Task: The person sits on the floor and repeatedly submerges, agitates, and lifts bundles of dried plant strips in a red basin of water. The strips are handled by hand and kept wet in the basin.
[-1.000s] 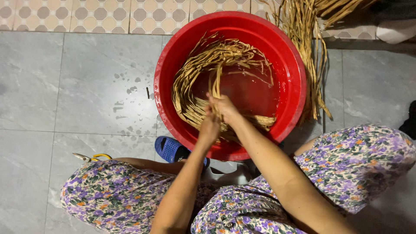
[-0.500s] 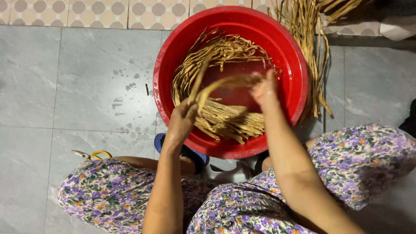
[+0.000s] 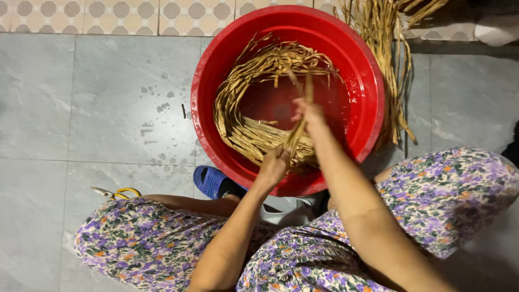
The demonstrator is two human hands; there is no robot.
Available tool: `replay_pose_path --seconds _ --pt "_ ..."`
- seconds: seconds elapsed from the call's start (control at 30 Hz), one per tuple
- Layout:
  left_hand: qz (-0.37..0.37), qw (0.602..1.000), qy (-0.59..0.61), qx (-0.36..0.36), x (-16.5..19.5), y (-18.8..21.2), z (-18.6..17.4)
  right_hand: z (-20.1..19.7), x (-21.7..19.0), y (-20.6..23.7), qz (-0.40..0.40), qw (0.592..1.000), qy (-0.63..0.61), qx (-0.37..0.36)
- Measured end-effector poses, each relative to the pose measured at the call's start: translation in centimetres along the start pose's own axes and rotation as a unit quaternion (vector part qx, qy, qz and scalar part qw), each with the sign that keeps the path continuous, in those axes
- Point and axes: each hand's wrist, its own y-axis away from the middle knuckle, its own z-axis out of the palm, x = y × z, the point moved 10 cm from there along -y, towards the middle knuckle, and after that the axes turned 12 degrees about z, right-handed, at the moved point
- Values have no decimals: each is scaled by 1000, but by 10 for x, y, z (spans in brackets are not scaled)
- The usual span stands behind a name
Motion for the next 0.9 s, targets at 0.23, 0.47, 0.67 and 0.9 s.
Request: replay_pose_path --seconds 0.23,0.47,0.67,0.9 --pt "-57 983 166 63 1 -12 -62 60 -16 51 -53 972 15 -228" --pt "-137 932 322 91 -25 -15 -63 93 -5 63 -147 941 170 -254" --pt "-113 940 317 51 -11 -18 -55 88 2 59 -112 934 201 -273" --pt "-113 901 403 117 -4 -21 -65 104 15 84 -43 928 203 -310"
